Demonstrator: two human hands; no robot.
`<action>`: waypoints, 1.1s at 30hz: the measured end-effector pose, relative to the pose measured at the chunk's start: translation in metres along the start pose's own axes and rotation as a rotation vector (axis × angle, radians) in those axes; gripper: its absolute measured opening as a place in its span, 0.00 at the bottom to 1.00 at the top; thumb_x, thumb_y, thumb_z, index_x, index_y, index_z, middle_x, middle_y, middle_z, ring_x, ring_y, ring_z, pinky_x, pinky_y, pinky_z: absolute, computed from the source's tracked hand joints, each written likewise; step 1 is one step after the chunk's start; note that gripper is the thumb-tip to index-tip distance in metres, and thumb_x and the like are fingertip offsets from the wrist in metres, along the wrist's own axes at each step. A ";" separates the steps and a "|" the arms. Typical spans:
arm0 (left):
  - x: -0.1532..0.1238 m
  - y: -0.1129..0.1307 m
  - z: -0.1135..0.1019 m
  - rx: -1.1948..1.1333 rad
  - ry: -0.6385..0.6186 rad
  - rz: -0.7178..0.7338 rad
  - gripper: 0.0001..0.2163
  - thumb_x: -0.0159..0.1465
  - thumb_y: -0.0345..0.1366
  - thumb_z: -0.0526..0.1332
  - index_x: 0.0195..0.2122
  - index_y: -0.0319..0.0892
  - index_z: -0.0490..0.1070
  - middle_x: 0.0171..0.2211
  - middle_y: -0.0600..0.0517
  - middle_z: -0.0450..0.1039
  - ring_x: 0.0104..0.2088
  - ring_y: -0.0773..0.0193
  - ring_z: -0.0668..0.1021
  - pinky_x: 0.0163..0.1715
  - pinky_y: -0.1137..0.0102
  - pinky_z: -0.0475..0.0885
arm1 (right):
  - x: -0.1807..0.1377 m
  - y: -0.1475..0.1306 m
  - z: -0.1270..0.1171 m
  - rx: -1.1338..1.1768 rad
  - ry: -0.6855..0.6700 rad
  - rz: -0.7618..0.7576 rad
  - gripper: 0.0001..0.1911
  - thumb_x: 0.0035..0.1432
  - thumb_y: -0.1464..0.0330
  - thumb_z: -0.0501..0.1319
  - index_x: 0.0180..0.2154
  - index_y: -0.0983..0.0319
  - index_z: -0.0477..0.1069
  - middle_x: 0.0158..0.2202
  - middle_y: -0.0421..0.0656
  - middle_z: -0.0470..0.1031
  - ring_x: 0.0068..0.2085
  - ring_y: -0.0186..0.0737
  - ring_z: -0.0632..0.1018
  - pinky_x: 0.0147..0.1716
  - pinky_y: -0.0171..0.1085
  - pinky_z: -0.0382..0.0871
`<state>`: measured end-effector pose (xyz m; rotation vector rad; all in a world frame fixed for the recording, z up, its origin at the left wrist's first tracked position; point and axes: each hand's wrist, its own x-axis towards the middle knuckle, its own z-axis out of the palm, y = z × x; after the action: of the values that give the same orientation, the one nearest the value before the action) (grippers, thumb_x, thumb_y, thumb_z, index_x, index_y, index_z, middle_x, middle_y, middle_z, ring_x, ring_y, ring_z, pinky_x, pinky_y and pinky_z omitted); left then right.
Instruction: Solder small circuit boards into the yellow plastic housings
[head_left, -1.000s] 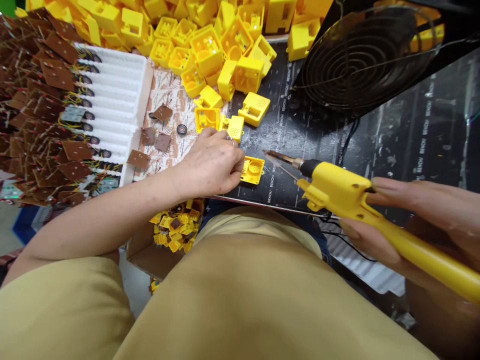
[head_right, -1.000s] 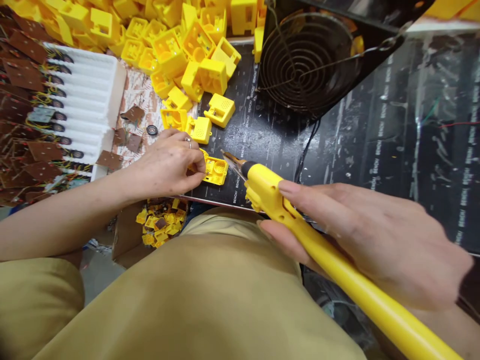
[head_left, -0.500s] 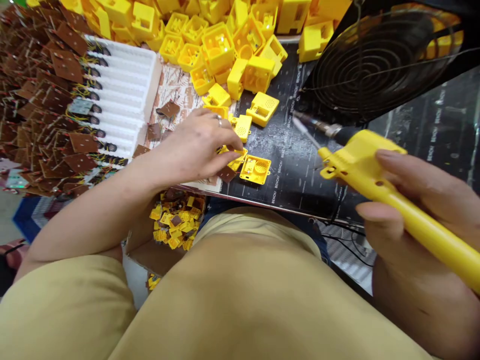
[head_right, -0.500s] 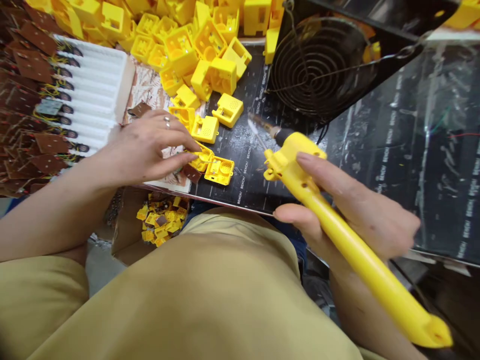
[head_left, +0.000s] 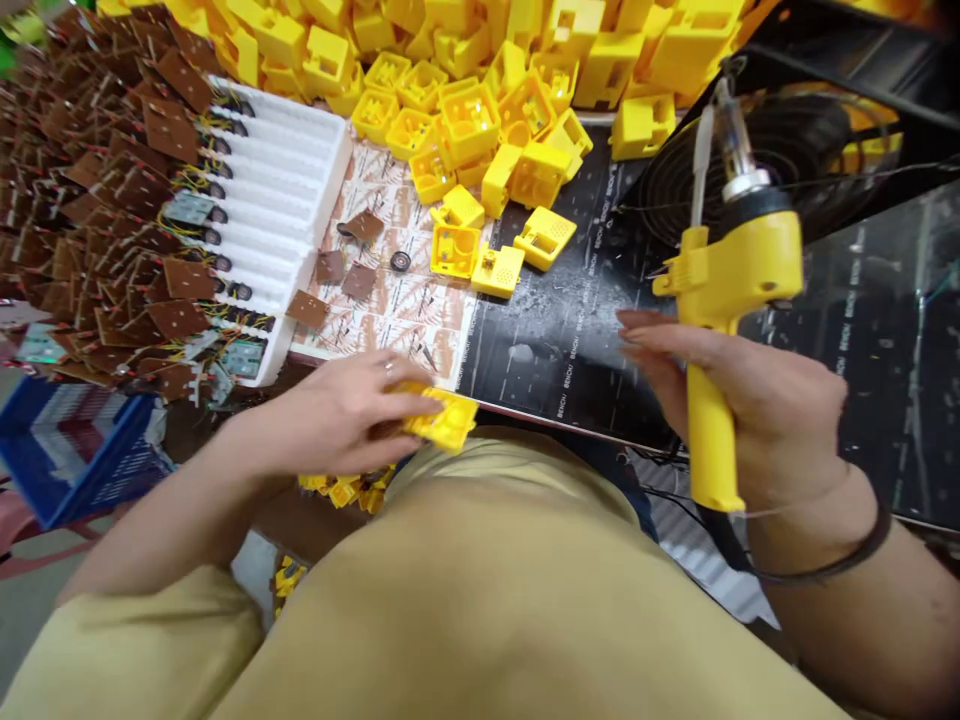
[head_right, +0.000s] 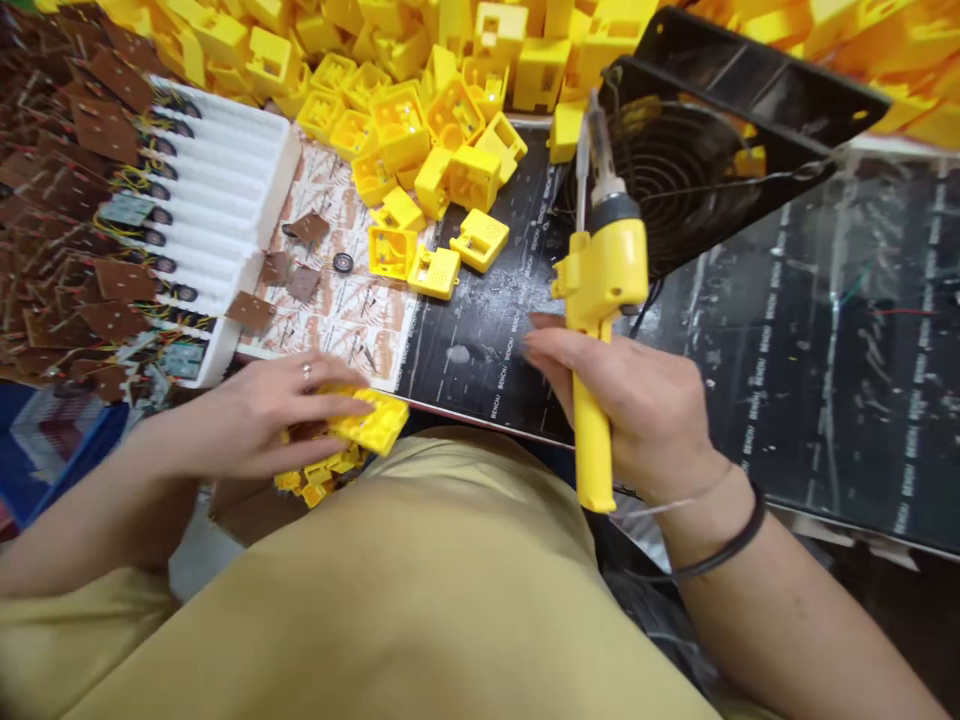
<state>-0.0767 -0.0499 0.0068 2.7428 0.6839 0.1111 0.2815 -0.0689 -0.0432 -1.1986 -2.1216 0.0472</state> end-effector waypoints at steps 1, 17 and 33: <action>-0.009 0.000 -0.011 -0.048 -0.116 -0.025 0.14 0.71 0.43 0.60 0.53 0.46 0.76 0.52 0.47 0.80 0.47 0.58 0.82 0.46 0.66 0.76 | 0.011 0.002 0.004 -0.006 0.005 -0.061 0.11 0.65 0.65 0.67 0.48 0.54 0.71 0.47 0.40 0.82 0.41 0.35 0.84 0.40 0.29 0.77; 0.062 -0.022 0.028 0.163 0.156 -0.054 0.18 0.67 0.33 0.62 0.58 0.35 0.72 0.51 0.43 0.79 0.49 0.52 0.78 0.51 0.60 0.76 | 0.029 -0.025 0.034 0.144 -0.129 -0.113 0.14 0.67 0.65 0.64 0.51 0.61 0.65 0.47 0.49 0.81 0.42 0.42 0.84 0.37 0.35 0.79; 0.175 -0.057 0.015 0.098 0.088 -0.288 0.22 0.68 0.37 0.59 0.63 0.40 0.69 0.57 0.41 0.75 0.62 0.42 0.72 0.62 0.49 0.67 | 0.007 0.000 0.035 -0.022 -0.072 -0.057 0.19 0.65 0.66 0.66 0.53 0.62 0.65 0.46 0.52 0.79 0.43 0.50 0.83 0.38 0.44 0.79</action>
<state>0.0551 0.0761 -0.0254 2.7082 1.1275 0.1374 0.2589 -0.0531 -0.0661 -1.1647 -2.2231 0.0425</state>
